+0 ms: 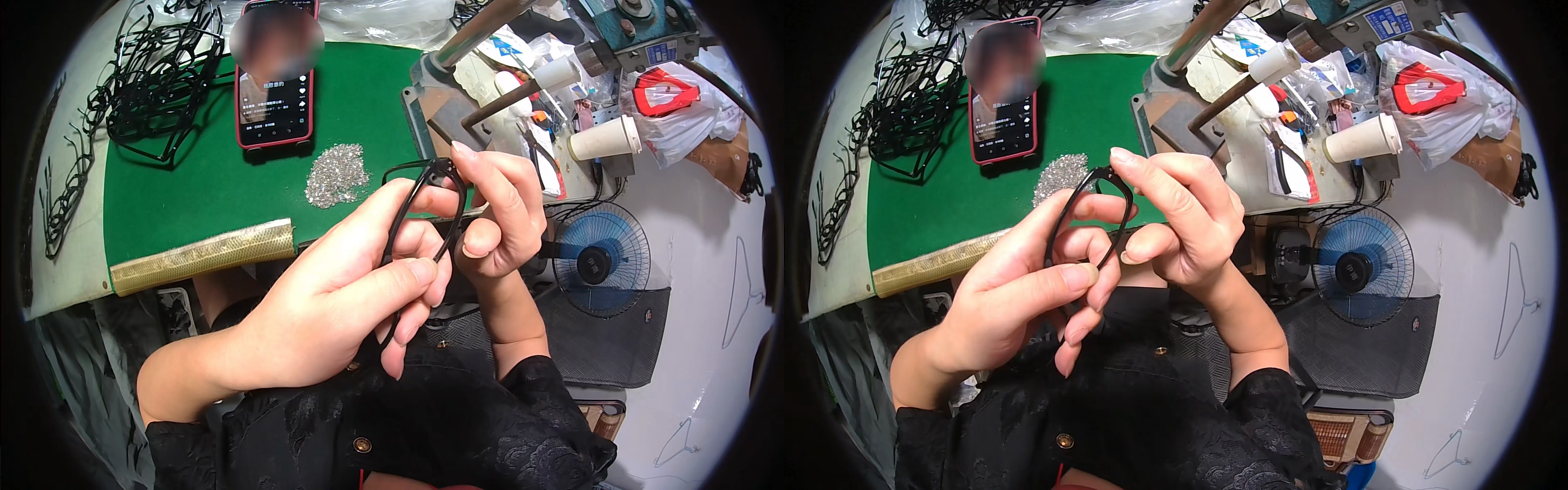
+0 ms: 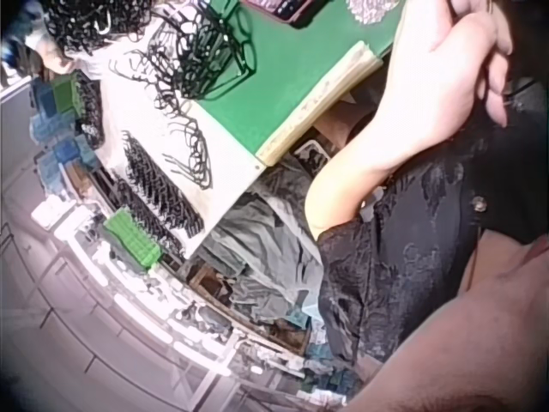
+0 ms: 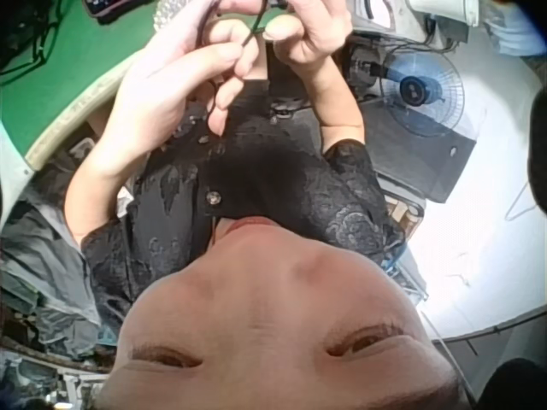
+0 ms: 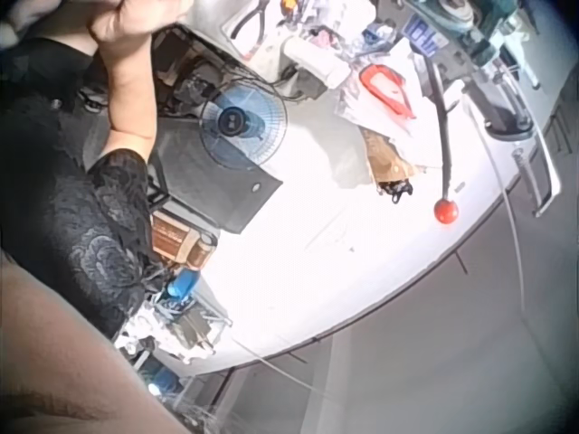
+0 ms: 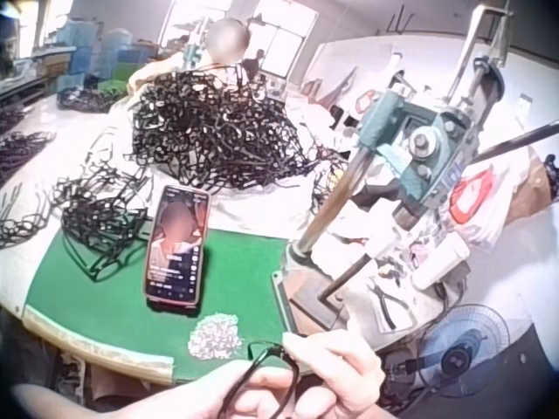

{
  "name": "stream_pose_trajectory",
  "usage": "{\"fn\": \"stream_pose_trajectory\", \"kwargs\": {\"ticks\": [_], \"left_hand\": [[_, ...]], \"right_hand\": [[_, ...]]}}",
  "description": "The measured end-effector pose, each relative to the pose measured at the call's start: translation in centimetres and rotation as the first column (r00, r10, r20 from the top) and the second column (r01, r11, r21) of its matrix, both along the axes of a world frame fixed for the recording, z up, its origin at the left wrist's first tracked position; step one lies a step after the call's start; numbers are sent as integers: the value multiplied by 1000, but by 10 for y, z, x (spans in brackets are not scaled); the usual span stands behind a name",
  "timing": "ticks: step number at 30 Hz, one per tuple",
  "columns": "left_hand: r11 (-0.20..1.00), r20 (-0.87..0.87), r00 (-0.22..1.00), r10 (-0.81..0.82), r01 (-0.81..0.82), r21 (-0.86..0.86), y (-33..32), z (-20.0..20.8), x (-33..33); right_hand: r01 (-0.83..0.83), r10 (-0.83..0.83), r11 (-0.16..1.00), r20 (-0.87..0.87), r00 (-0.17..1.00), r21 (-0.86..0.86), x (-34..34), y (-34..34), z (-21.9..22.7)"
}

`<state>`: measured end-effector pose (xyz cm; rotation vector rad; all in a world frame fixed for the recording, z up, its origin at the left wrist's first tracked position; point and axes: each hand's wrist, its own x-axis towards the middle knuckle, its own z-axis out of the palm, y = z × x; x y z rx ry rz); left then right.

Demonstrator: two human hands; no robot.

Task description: The person repeatedly picks up black eyeglass frames and small metal screws from a green workbench. They insert the screws into the hinge area of the frames using their fingers, then place the frames back on the table. The process is repeated for multiple frames.

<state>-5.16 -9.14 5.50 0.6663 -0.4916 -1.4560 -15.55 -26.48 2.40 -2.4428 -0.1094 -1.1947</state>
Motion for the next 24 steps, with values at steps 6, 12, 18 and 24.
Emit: {"fn": "stream_pose_trajectory", "kwargs": {"ticks": [6,12,18,24], "left_hand": [[1000,-4,1000,-2,2,24,1,0,0],[1000,-7,1000,-2,2,11,0,-4,-1],[1000,15,1000,-12,12,9,1,-4,0],[1000,18,1000,6,-6,8,1,-6,0]], "right_hand": [[-23,20,994,27,999,109,1,-1,0],[6,23,976,132,991,-218,5,-11,4],[128,-101,924,92,991,-360,0,-2,8],[147,-116,905,99,988,-399,0,-1,6]]}}
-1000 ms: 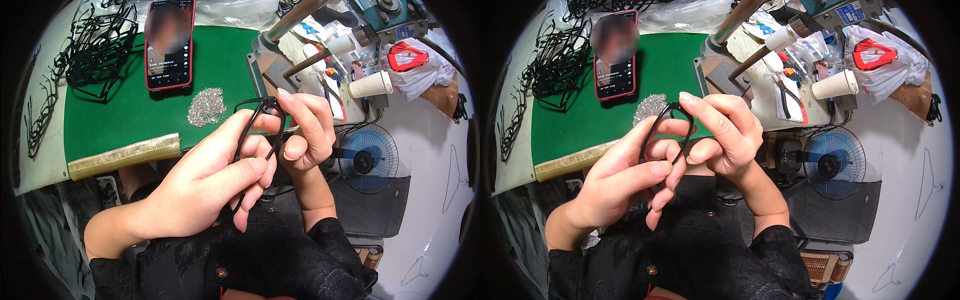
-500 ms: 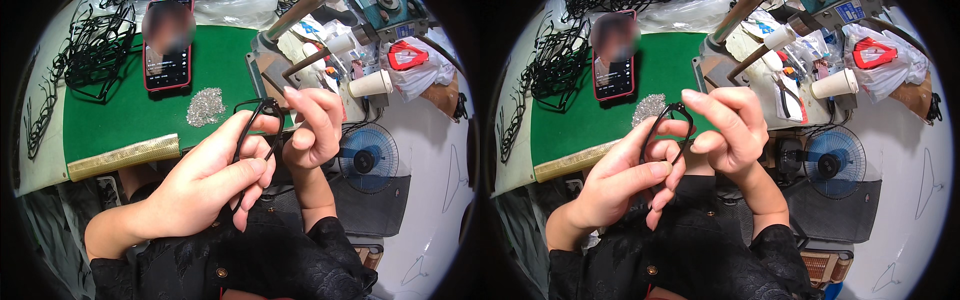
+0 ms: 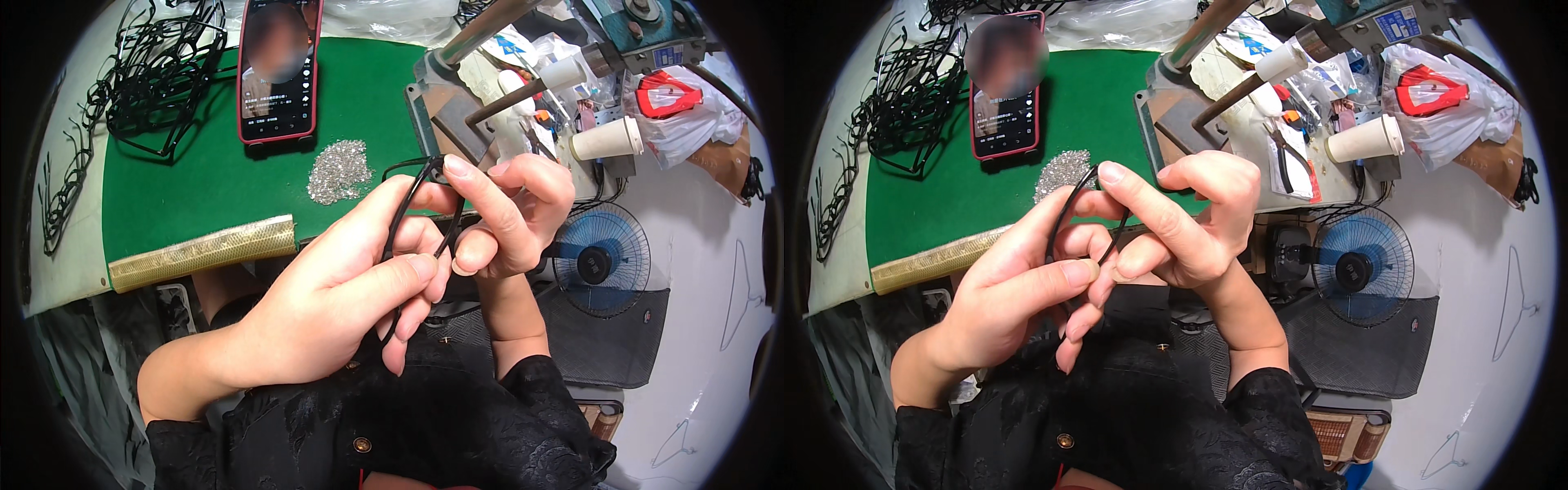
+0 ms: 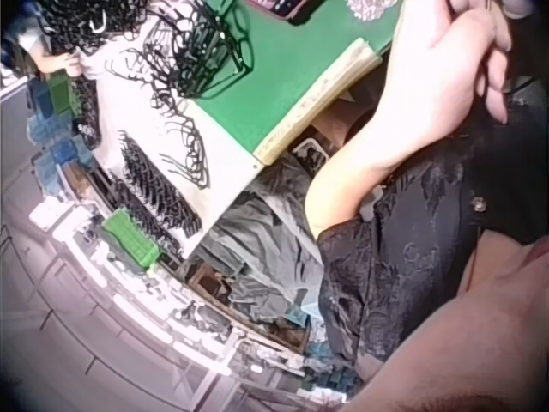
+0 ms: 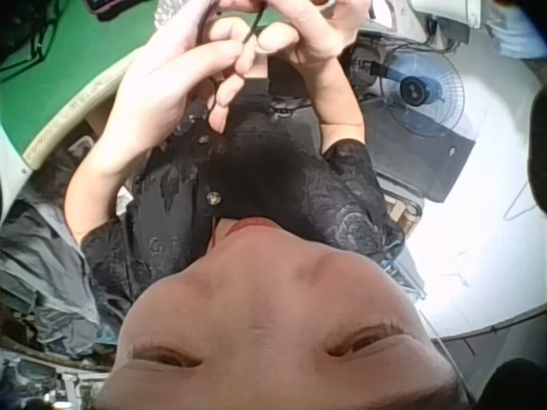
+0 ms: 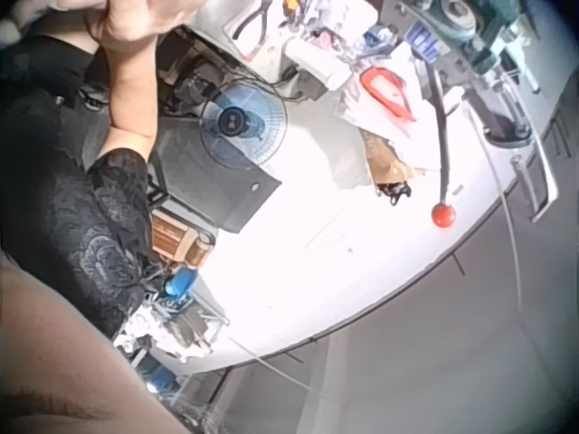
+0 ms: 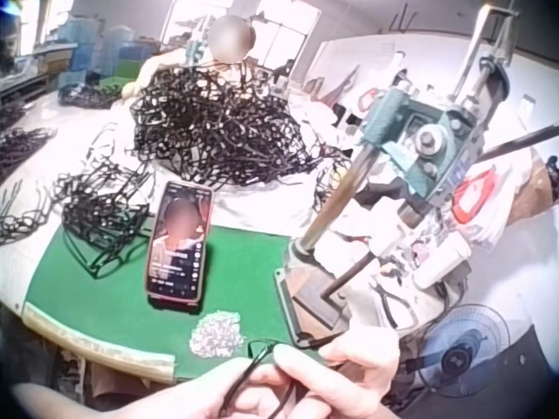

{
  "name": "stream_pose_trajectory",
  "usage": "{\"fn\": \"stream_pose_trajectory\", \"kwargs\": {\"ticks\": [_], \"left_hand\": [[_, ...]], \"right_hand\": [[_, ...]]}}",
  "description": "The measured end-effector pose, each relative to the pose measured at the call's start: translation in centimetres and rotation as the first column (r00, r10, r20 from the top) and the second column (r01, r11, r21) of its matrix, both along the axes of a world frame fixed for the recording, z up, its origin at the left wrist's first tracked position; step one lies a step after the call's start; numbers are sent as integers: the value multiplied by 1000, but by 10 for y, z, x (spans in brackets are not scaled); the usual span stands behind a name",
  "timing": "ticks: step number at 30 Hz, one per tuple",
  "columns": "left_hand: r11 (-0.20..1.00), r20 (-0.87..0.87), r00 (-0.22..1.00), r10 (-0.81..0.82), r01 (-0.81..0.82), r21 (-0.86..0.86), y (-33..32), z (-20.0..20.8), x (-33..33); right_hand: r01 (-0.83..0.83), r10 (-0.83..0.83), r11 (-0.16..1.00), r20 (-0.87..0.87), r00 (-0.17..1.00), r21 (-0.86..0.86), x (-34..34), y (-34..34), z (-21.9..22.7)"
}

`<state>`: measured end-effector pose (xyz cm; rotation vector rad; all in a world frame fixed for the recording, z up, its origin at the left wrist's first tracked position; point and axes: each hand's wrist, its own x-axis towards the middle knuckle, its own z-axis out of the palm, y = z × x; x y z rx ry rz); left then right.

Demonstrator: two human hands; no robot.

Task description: The person repeatedly picks up black eyeglass frames and small metal screws from a green workbench. They insert the screws into the hinge area of the frames using their fingers, then place the frames back on the table. The process is repeated for multiple frames.

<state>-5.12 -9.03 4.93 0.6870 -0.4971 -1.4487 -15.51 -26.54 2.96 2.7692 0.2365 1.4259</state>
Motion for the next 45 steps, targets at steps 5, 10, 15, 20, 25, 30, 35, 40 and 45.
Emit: {"fn": "stream_pose_trajectory", "kwargs": {"ticks": [5,10,15,20,25,30,35,40,45], "left_hand": [[1000,-5,1000,-8,8,-8,-1,-2,1],[1000,6,1000,-4,4,-20,0,-3,1],[1000,-18,1000,2,-3,-23,-2,-1,0],[1000,-36,999,10,-10,-1,-3,1,-1],[1000,-24,1000,2,-2,-27,-6,0,0],[998,33,999,27,-25,-63,-27,12,1],[989,228,964,134,-114,-99,-79,20,10],[943,208,921,329,-309,-124,-128,32,11],[931,162,924,346,-317,-182,-156,39,7]], "right_hand": [[-40,38,997,38,999,58,1,-2,-3],[-53,50,997,50,998,63,4,-1,-5],[-87,80,985,58,995,149,2,-3,-6],[-103,89,975,78,993,196,3,-10,-10],[-53,41,968,53,998,247,-1,-8,-6],[-1,-55,908,122,991,418,-5,-14,-16],[12,-133,854,197,971,520,-18,-29,-29],[1,-160,820,227,961,572,-31,-44,-35],[68,-220,802,186,958,593,-45,-53,-30]]}}
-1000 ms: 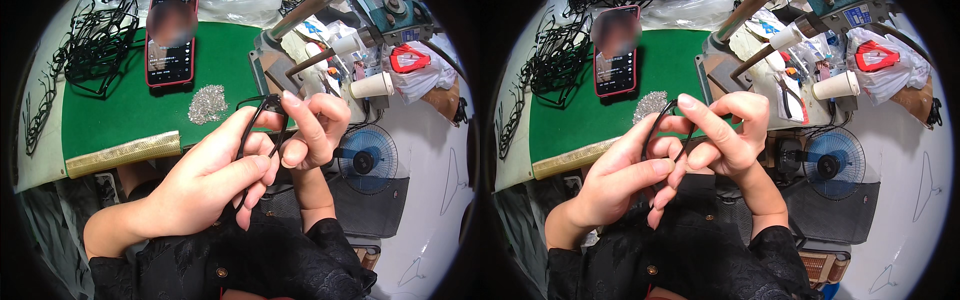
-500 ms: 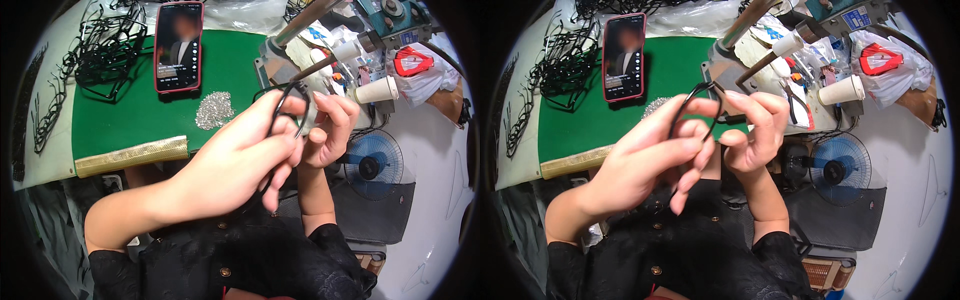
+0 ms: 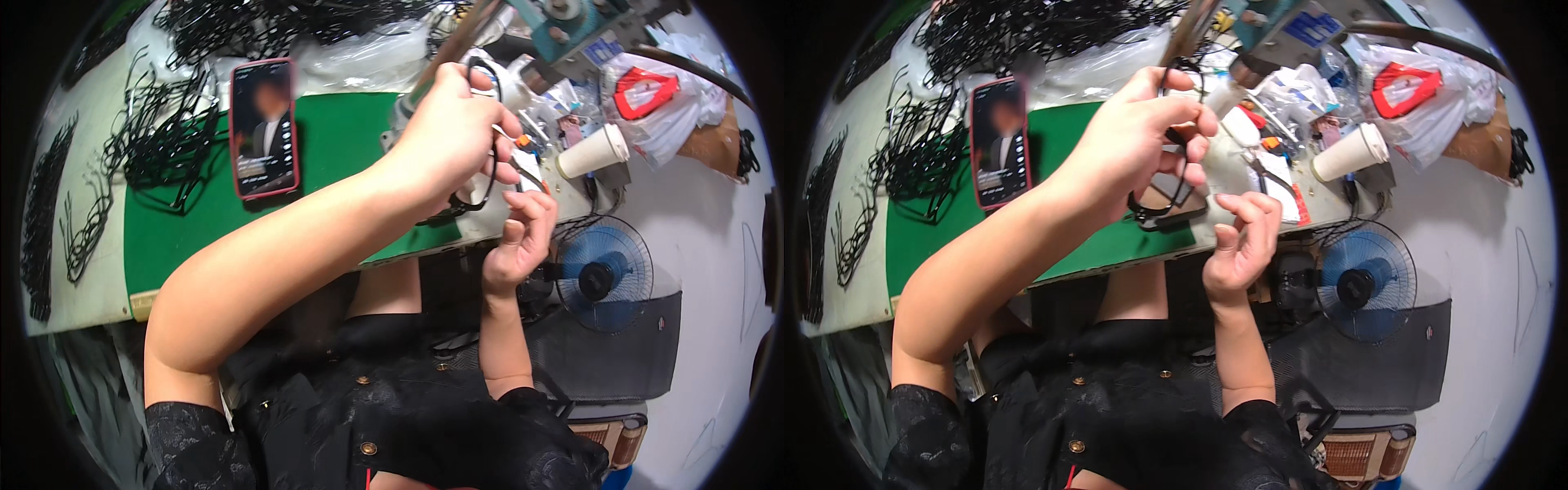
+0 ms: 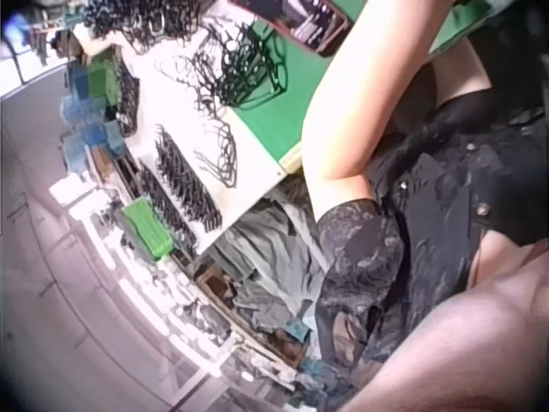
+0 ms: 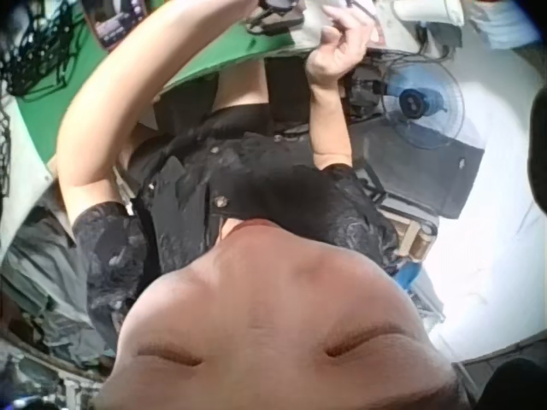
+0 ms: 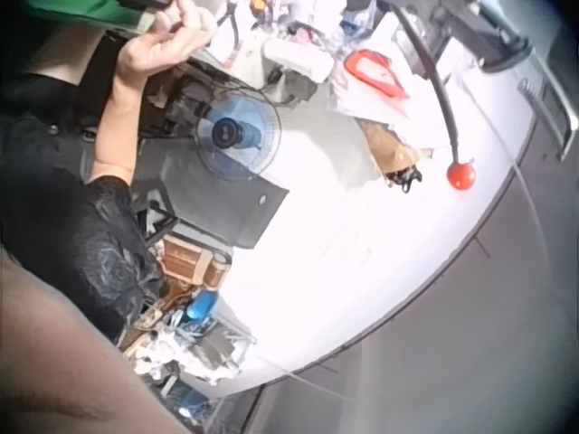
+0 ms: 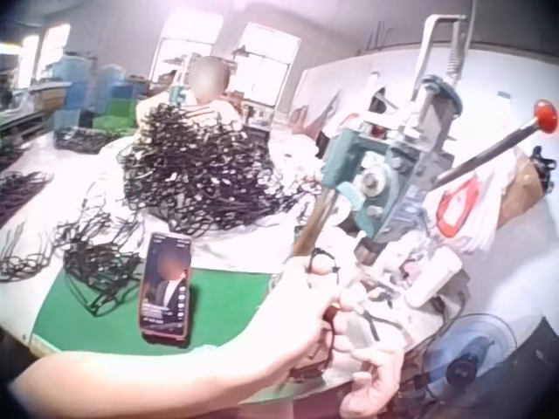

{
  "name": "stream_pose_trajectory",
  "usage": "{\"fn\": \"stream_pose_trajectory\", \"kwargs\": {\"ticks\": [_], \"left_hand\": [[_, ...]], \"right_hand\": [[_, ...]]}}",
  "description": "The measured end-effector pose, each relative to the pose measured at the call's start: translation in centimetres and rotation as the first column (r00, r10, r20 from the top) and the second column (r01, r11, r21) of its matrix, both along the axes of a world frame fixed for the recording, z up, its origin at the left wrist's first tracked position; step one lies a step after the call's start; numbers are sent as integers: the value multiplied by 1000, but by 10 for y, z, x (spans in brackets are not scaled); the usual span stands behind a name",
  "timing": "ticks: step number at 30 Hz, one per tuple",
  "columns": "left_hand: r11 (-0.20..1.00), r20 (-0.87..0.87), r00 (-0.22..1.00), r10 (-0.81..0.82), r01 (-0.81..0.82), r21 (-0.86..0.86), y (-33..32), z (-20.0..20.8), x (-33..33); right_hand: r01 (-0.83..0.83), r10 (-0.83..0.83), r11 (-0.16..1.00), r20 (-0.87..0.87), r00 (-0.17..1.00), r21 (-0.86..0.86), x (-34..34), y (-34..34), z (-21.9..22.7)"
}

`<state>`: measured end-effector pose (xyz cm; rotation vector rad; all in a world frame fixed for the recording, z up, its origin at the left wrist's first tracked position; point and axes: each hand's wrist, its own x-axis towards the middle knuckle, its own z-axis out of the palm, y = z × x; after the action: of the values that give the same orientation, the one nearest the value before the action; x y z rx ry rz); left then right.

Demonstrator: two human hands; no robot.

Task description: The person repeatedly picks up black eyeglass frames and small metal screws from a green workbench. They insert the screws into the hinge area of the frames using their fingers, then place the frames back on the table. The process is repeated for multiple frames.

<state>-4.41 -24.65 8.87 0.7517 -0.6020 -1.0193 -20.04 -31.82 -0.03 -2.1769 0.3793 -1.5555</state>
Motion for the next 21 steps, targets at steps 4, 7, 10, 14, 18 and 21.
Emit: {"fn": "stream_pose_trajectory", "kwargs": {"ticks": [4,7,10,14,18,21], "left_hand": [[1000,-3,1000,20,-20,9,-4,2,-5],[999,27,999,37,-38,38,-6,4,-12],[998,36,999,38,-39,44,-9,5,-15],[1000,7,1000,19,-19,14,-18,4,-16],[996,82,996,35,-41,76,-22,1,-18],[998,48,998,45,-47,50,-27,1,-23]], "right_hand": [[9,-9,1000,-30,1000,5,-2,-2,-2],[5,-4,1000,-24,1000,8,-5,-5,-2],[8,-7,1000,-34,999,26,-5,-3,-2],[21,-21,1000,1,1000,16,-3,-4,-1],[61,-61,998,1,998,-21,-4,-9,9],[96,-92,991,42,995,-98,-4,-20,20]]}}
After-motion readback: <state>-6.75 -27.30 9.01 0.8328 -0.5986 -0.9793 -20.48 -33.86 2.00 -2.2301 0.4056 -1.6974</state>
